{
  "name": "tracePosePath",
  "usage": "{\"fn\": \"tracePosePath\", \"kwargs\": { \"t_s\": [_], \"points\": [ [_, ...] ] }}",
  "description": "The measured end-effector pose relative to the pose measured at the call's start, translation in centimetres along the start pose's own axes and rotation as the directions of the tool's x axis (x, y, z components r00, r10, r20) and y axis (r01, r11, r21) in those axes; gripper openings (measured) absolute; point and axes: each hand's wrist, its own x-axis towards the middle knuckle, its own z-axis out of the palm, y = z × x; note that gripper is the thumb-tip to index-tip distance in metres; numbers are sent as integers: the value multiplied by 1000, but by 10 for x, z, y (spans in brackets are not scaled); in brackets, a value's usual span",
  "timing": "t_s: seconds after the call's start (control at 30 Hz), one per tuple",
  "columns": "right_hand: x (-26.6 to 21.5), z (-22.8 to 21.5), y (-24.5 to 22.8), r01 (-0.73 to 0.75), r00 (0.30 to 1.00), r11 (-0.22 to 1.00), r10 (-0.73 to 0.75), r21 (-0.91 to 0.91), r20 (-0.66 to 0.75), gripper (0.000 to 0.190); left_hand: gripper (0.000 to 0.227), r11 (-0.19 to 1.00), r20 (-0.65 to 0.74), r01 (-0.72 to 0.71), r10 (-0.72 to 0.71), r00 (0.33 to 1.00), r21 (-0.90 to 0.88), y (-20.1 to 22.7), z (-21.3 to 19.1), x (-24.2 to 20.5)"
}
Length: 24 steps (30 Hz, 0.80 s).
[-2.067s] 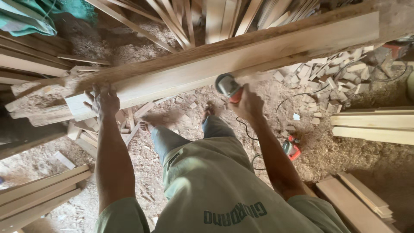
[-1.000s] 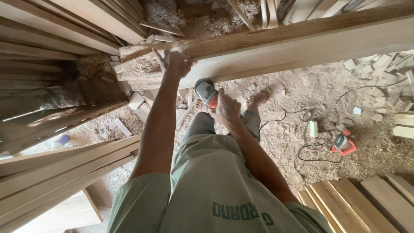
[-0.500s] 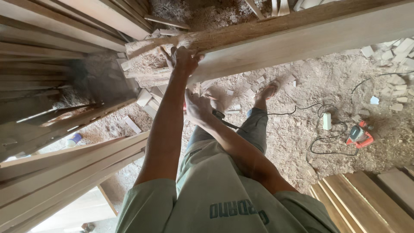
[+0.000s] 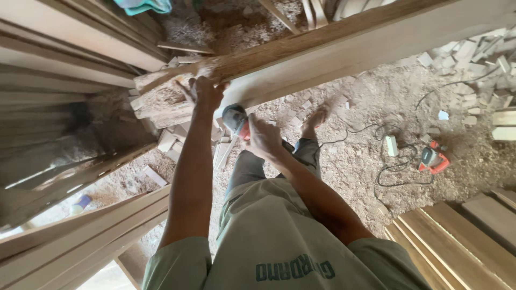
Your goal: The person applies glue to a long wooden plank and then uses a handheld electric sander to smooth its surface. The person repeatedly moves the sander along the plank, generating sawdust.
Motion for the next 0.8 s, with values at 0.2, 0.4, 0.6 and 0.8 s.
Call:
{"fn": "tracePosePath", "kwargs": {
  "t_s": [0.2, 0.4, 0.6, 0.8],
  "points": [
    [-27, -55, 130, -47, 971, 994, 21, -103, -238, 63, 52, 993, 56, 81, -86, 995, 82, -10, -1, -3],
    [-65, -155, 239, -509, 823, 844, 534, 168, -195, 66, 44, 941, -324, 93, -203, 924, -325, -45, 19, -47],
    [-83, -189, 255, -660, 592, 658, 753, 362, -287, 75, 118, 937, -361, -152, 30, 932, -315, -29, 46, -94],
    [-73, -170, 233, -690, 595, 621, 779, 372, -197, 74, 128, 934, -67, -245, 271, 960, 260, -1, 42, -25]
  ]
}}
